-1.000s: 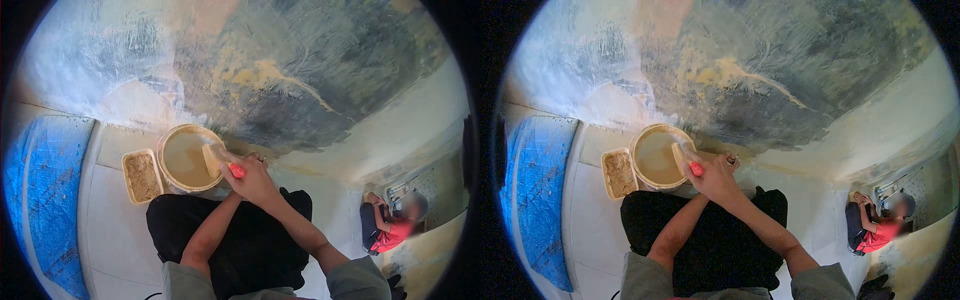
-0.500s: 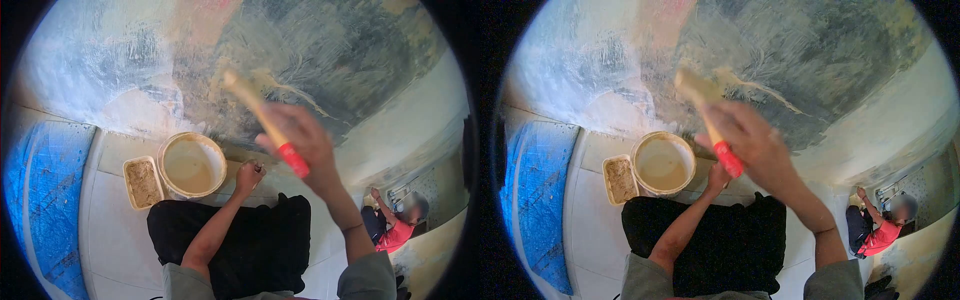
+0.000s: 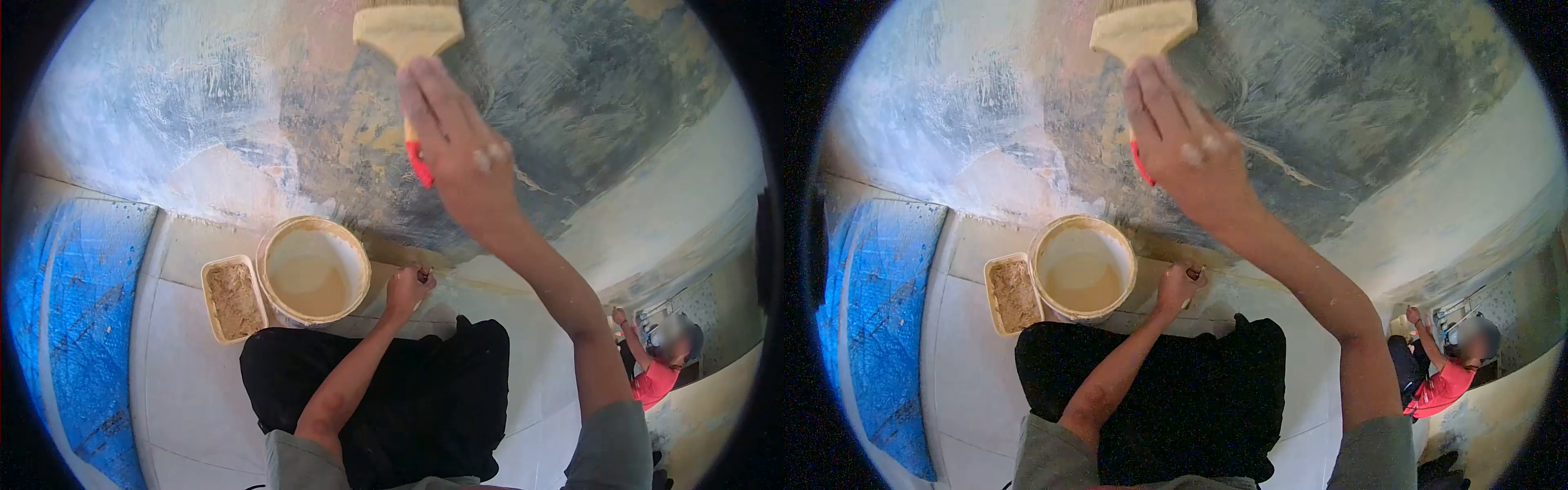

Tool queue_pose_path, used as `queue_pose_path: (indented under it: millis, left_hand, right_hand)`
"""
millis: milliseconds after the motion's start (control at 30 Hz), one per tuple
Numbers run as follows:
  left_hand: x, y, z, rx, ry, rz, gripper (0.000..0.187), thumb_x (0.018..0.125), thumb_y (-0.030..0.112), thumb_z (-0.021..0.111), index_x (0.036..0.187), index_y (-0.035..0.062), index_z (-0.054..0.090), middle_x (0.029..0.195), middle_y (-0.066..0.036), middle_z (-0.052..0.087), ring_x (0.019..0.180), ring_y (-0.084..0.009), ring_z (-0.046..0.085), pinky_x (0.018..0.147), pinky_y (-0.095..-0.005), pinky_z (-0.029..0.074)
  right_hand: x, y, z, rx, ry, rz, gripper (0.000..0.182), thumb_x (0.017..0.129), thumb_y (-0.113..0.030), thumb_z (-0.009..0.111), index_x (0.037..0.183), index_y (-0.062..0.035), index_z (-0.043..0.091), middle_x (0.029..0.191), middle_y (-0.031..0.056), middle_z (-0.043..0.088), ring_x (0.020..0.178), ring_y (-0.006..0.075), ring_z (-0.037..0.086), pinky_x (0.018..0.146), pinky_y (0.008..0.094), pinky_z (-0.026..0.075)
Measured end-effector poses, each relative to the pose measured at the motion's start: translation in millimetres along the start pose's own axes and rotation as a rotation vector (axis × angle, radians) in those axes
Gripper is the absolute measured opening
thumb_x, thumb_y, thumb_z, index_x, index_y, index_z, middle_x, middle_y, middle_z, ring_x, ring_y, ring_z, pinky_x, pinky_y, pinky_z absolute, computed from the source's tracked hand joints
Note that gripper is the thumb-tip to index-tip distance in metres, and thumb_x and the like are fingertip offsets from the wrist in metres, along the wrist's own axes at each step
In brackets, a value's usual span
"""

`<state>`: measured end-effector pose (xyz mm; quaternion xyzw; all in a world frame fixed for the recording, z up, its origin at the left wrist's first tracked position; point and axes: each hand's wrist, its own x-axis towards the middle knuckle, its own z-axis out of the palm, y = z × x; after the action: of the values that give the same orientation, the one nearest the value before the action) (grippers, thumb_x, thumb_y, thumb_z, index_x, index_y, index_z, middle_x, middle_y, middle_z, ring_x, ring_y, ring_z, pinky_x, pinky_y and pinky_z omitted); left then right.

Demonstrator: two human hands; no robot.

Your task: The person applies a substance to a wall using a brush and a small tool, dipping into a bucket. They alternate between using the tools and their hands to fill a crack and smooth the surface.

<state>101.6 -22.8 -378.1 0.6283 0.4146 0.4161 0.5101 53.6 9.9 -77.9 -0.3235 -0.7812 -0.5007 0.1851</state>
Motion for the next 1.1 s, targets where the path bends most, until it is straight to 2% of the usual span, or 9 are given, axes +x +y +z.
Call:
queue_pose_path:
  millis: [267,333,433,567,633,833,933,1000,1100]
  left_hand:
    - [-4.1,-2.6,1.1,-0.031,-0.002,0.043,0.020,0.069,0.020,0.068,0.080,0.0037,0.064,0.074,-0.014,0.065,0.072,-0.0301,0.064,0.067,-0.0382,0.049]
    - [-10.1,-2.7,4.3,-0.209,0.354,0.291,0.019,0.069,0.019,0.068,0.081,0.0043,0.063,0.073,-0.014,0.064,0.072,-0.0327,0.063,0.066,-0.0395,0.049]
    - [-13.4,0.9,4.9,-0.369,0.370,0.242,0.019,0.071,0.019,0.068,0.083,0.0047,0.062,0.072,-0.015,0.064,0.074,-0.0345,0.062,0.066,-0.0403,0.049]
    - [-9.9,1.2,-3.8,-0.041,0.221,0.260,0.020,0.072,0.022,0.068,0.081,0.0045,0.063,0.072,-0.014,0.064,0.074,-0.0324,0.063,0.066,-0.0399,0.049]
    - [-3.7,4.3,-2.6,0.015,0.031,0.016,0.021,0.072,0.024,0.068,0.079,0.0041,0.064,0.072,-0.013,0.065,0.072,-0.0294,0.064,0.066,-0.0385,0.050]
    - [-0.6,-5.5,5.0,0.014,0.002,-0.020,0.023,0.071,0.026,0.068,0.077,0.0039,0.065,0.072,-0.013,0.065,0.067,-0.0266,0.064,0.064,-0.0363,0.050]
    - [-0.5,-8.7,7.5,-0.035,-0.008,-0.018,0.023,0.071,0.026,0.069,0.078,0.0043,0.065,0.072,-0.012,0.066,0.068,-0.0262,0.065,0.064,-0.0360,0.050]
    - [-1.3,-7.1,6.3,-0.015,-0.019,-0.042,0.023,0.071,0.026,0.069,0.078,0.0042,0.065,0.072,-0.013,0.066,0.068,-0.0262,0.065,0.064,-0.0357,0.050]
    - [-2.4,-0.6,3.9,0.010,0.002,-0.035,0.023,0.071,0.026,0.069,0.078,0.0042,0.065,0.072,-0.013,0.065,0.067,-0.0261,0.064,0.063,-0.0358,0.050]
  right_hand:
    - [-45.7,-45.5,1.7,-0.024,-0.102,-0.003,0.030,0.082,-0.010,0.061,0.108,0.0039,0.058,0.103,0.0151,0.062,0.091,0.0229,0.065,0.064,0.0278,0.056]
    - [-53.4,-52.8,-9.1,-0.036,-0.166,-0.022,0.031,0.083,-0.011,0.061,0.109,0.0041,0.057,0.103,0.0151,0.062,0.089,0.0227,0.066,0.062,0.0271,0.056]
    - [-50.3,-51.9,-29.3,0.156,-0.401,0.010,0.029,0.084,-0.015,0.059,0.106,0.0035,0.057,0.100,0.0154,0.061,0.084,0.0251,0.066,0.064,0.0307,0.055]
    - [-37.9,-35.7,-46.6,0.437,-0.678,0.158,0.024,0.086,-0.018,0.056,0.099,0.0017,0.056,0.095,0.0162,0.060,0.078,0.0294,0.063,0.066,0.0364,0.053]
    - [-30.0,-20.9,-48.5,0.423,-0.687,0.153,0.022,0.087,-0.019,0.055,0.096,0.0008,0.057,0.093,0.0162,0.061,0.077,0.0305,0.062,0.066,0.0374,0.052]
    - [17.0,30.4,-71.9,0.277,-0.328,0.107,0.025,0.081,-0.015,0.057,0.103,-0.0042,0.053,0.085,0.0136,0.059,0.073,0.0304,0.062,0.062,0.0393,0.049]
    - [41.6,52.5,-88.7,0.074,-0.040,-0.010,0.020,0.082,-0.020,0.066,0.093,-0.0046,0.064,0.080,0.0092,0.064,0.064,0.0240,0.063,0.056,0.0310,0.050]
    - [55.5,55.9,-94.1,-0.251,0.135,0.054,0.020,0.086,-0.013,0.060,0.103,-0.0035,0.061,0.076,0.0060,0.064,0.054,0.0176,0.058,0.047,0.0269,0.045]
    - [45.4,67.1,-80.0,-0.195,0.227,0.002,0.018,0.082,-0.008,0.062,0.099,-0.0015,0.062,0.078,0.0094,0.063,0.057,0.0178,0.059,0.048,0.0274,0.045]
